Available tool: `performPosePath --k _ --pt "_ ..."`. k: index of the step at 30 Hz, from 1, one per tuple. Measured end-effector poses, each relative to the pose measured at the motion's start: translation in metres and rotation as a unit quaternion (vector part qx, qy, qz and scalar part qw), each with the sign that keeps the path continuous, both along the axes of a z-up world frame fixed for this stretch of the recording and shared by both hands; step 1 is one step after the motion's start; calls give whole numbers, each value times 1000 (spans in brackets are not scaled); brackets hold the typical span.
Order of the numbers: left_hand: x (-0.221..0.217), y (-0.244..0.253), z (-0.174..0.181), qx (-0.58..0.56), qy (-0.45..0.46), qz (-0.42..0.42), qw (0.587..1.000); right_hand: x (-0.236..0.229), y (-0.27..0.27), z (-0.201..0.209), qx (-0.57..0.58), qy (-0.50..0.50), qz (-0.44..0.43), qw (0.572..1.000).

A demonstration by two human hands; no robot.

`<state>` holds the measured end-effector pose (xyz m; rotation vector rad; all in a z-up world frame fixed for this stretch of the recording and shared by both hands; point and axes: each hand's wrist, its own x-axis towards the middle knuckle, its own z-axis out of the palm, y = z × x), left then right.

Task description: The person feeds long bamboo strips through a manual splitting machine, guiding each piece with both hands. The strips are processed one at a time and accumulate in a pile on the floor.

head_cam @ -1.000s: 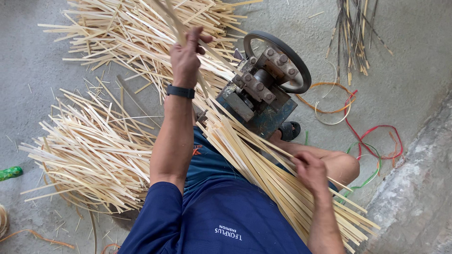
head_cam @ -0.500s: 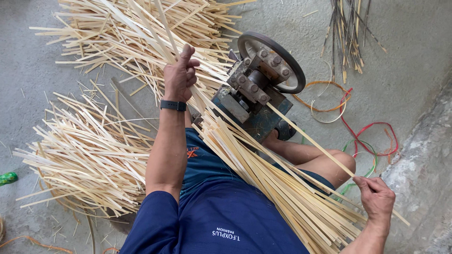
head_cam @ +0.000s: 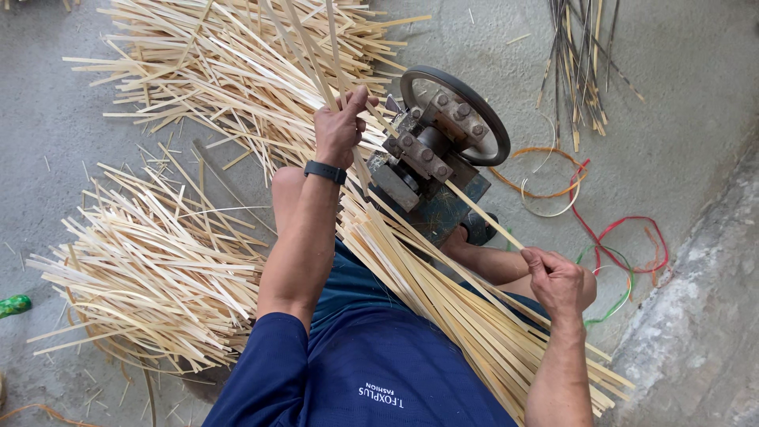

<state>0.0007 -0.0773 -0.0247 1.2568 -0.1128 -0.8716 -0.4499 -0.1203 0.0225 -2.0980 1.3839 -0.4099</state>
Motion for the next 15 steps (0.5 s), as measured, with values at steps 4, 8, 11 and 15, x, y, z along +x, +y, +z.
performPosePath --k 4,8,11,15 --pt "35 -11 -6 36 -88 22 995 13 4 5 -7 -49 36 998" --pt "115 -16 13 -76 -229 91 966 25 8 19 -25 -61 53 996" --pt "170 5 48 -244 -345 144 895 40 12 42 -39 -84 70 993" --pt "145 35 97 -195 -518 76 829 66 15 81 -116 -135 105 978"
